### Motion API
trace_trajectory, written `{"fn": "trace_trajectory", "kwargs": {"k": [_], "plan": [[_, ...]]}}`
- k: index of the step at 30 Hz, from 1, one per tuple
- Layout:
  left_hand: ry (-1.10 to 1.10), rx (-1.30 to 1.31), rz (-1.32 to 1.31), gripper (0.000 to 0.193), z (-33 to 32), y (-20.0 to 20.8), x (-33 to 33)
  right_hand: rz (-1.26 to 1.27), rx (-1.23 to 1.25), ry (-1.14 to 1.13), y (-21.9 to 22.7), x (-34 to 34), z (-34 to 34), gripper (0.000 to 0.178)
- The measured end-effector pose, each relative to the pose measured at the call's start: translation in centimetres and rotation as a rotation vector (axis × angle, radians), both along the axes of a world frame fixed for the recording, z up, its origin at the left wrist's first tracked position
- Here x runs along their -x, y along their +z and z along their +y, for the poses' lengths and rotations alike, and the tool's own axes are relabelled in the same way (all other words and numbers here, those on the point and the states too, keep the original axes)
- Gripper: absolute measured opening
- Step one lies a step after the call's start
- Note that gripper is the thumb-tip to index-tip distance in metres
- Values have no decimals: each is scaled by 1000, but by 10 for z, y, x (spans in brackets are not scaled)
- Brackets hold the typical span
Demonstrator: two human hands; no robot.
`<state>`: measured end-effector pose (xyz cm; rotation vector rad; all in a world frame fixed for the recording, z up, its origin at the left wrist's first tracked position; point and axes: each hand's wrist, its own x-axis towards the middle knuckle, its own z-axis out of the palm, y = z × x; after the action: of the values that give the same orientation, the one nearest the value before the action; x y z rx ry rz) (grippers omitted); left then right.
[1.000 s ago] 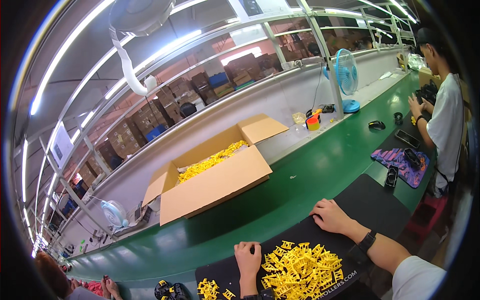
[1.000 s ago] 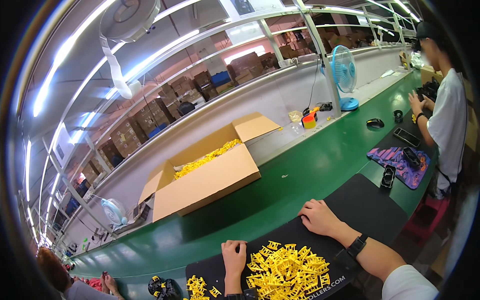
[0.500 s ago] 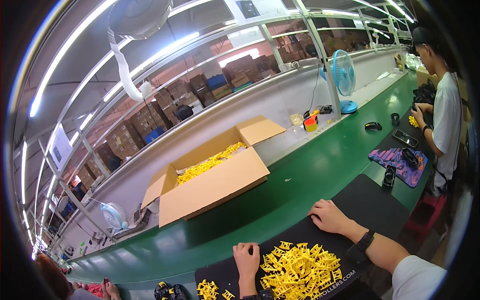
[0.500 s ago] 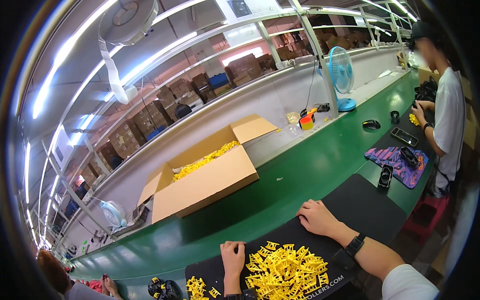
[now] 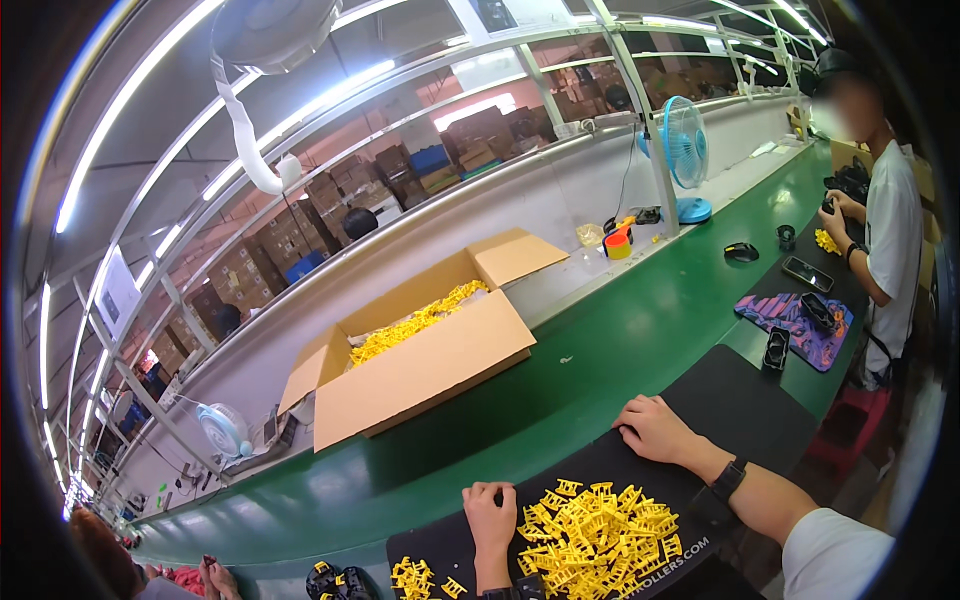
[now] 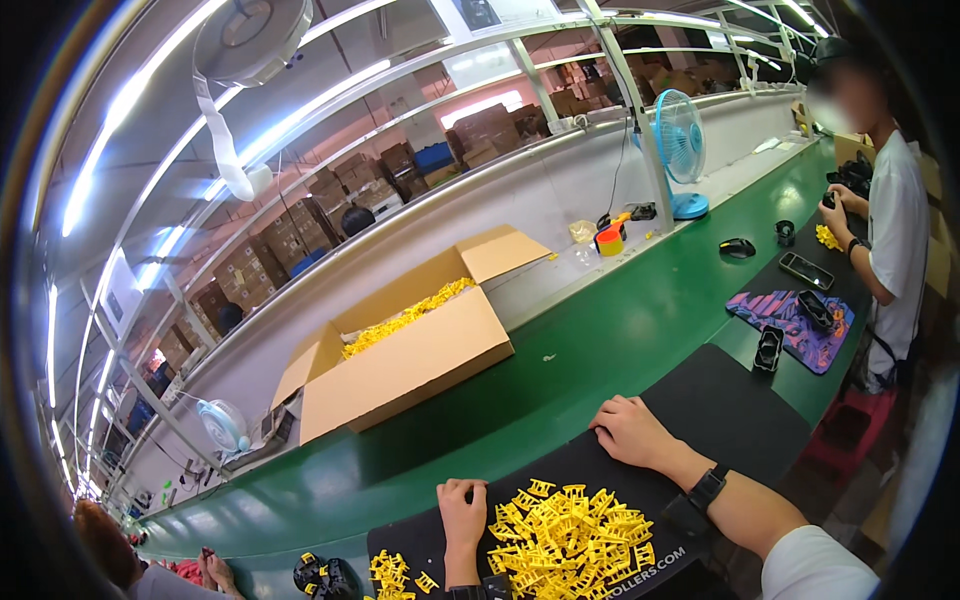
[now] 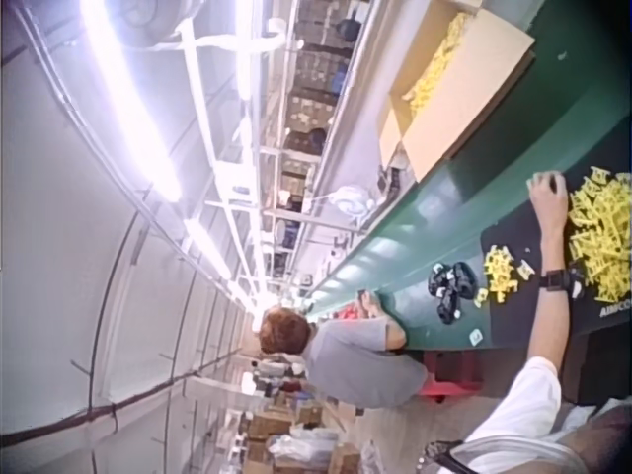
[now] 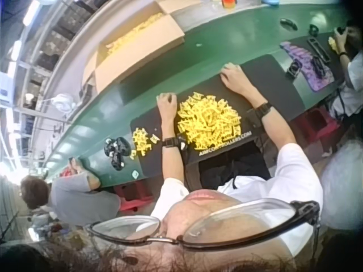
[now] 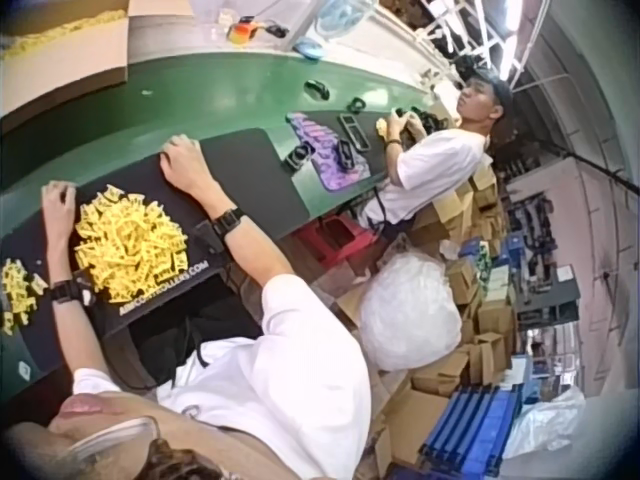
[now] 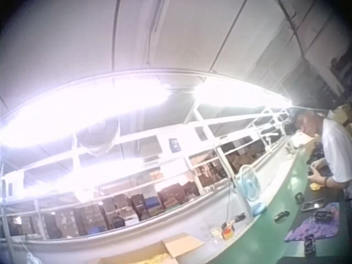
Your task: The person is assembling small yellow components into a black handheld controller housing at a workbench.
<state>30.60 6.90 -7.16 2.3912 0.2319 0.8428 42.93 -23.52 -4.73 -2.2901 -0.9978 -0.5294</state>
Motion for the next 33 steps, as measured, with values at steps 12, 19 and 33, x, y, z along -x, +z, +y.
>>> {"fn": "trace_trajectory", "kwargs": {"k": [12, 19, 33], "plan": [[-5, 24, 2, 14, 1, -5, -1, 10, 22, -5, 0, -1, 0, 13], [-10, 24, 7, 14, 0, -1, -1, 5, 2, 3, -2, -2, -1, 12], [-20, 17, -5, 13, -9, 8, -3, 1, -5, 6, -5, -5, -6, 13]]}}
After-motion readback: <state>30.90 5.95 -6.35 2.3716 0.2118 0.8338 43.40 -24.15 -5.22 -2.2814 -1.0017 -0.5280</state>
